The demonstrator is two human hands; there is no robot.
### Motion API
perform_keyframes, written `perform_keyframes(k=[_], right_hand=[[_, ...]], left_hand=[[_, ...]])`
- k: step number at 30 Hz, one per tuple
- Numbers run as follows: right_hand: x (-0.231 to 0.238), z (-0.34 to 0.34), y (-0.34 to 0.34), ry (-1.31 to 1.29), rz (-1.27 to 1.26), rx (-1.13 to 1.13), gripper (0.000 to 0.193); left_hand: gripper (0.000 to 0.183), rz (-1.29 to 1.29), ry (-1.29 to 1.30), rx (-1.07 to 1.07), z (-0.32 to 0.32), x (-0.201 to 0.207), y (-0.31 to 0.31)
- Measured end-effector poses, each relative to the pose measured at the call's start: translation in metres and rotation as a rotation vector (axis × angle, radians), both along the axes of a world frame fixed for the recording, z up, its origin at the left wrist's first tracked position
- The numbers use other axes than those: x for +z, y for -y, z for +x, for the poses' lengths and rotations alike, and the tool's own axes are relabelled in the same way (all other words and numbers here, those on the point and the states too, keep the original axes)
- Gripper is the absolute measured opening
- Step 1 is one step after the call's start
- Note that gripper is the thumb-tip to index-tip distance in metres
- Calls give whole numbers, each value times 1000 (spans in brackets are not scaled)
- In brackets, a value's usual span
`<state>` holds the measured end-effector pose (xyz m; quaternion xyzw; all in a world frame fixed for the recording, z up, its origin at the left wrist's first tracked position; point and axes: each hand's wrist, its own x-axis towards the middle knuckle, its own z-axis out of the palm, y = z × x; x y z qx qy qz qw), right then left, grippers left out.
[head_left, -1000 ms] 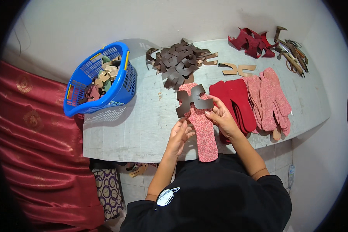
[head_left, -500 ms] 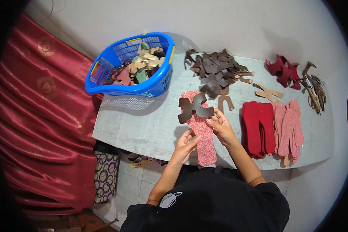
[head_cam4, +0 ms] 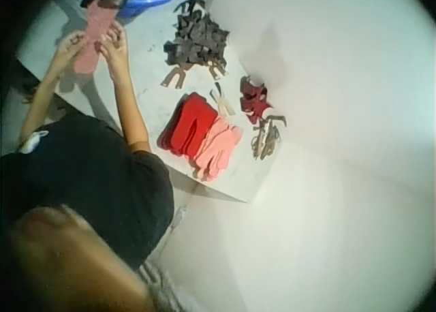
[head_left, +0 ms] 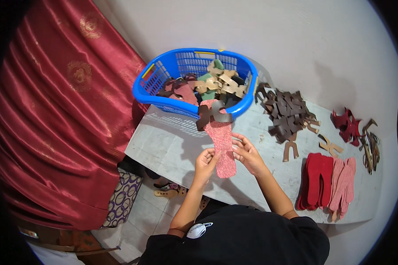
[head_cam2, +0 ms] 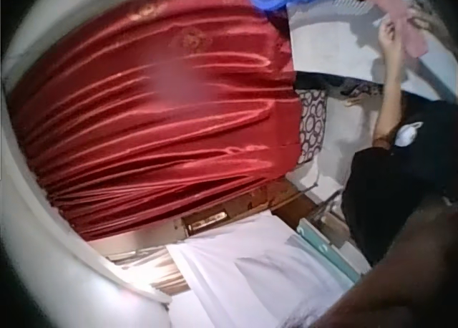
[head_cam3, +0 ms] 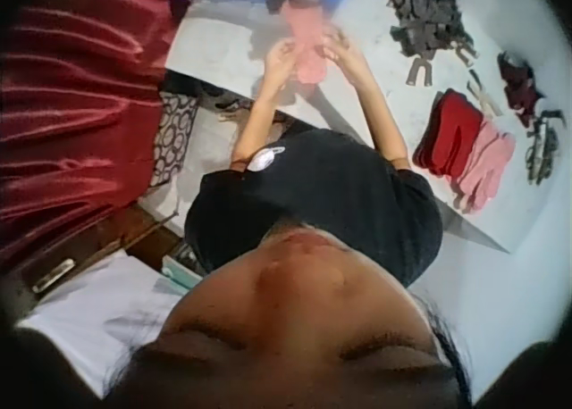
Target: The person assembles shoe components by hand, aligning precut upper shoe components onto a pink foam-like insole pattern.
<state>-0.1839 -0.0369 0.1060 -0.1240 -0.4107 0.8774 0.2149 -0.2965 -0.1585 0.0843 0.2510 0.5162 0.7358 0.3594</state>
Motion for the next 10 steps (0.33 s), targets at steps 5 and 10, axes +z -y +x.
perform_keyframes(k=[5,10], right_hand=[[-10,-54,10,67,185,137,43],[-20,-115,6,77,249,87,38]], left_hand=[[17,36,-87,145,-73,-2,-8],[22,41,-134,151,-129,8,-21]])
